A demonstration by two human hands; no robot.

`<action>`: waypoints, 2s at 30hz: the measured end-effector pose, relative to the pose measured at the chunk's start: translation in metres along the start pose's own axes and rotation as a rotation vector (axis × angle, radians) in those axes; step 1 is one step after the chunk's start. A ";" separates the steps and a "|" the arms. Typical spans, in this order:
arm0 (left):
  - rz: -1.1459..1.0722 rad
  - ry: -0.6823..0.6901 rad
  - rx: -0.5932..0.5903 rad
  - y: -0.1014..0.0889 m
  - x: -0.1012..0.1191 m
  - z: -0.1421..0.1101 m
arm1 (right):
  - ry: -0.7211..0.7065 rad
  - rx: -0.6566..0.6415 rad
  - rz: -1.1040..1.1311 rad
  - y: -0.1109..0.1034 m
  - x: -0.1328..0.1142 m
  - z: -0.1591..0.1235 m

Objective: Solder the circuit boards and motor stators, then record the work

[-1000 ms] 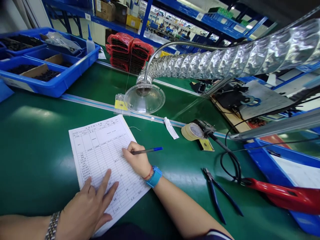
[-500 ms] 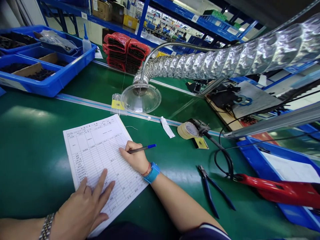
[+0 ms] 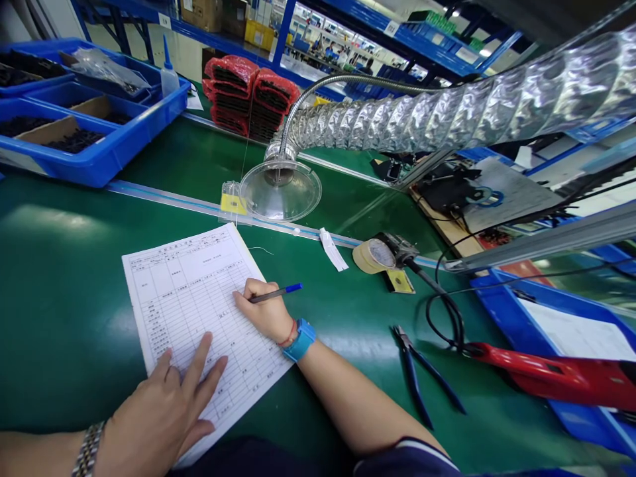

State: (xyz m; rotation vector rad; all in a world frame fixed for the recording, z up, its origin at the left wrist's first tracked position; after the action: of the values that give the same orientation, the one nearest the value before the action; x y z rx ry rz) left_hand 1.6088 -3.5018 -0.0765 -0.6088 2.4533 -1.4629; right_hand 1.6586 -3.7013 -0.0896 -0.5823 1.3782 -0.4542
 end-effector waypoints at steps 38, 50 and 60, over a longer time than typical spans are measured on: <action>0.014 -0.006 0.004 0.000 -0.001 0.000 | -0.018 -0.016 0.003 -0.002 0.000 -0.002; 0.019 -0.002 0.006 0.002 0.000 -0.001 | -0.030 0.005 -0.014 -0.002 0.001 -0.002; 0.045 -0.015 -0.004 0.003 0.001 0.000 | -0.028 -0.008 0.019 -0.003 0.001 -0.003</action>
State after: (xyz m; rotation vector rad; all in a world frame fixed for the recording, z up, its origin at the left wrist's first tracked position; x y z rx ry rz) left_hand 1.6069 -3.5011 -0.0792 -0.5591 2.4428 -1.4314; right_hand 1.6563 -3.7045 -0.0891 -0.5789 1.3587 -0.4241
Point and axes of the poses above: each hand's wrist, its own z-axis towards the middle knuckle, its own y-axis out of the palm, x = y × z, the point moved 1 cm from there along z, towards the middle knuckle, and after that the axes turned 13 degrees about -x, right-handed, at the moved point
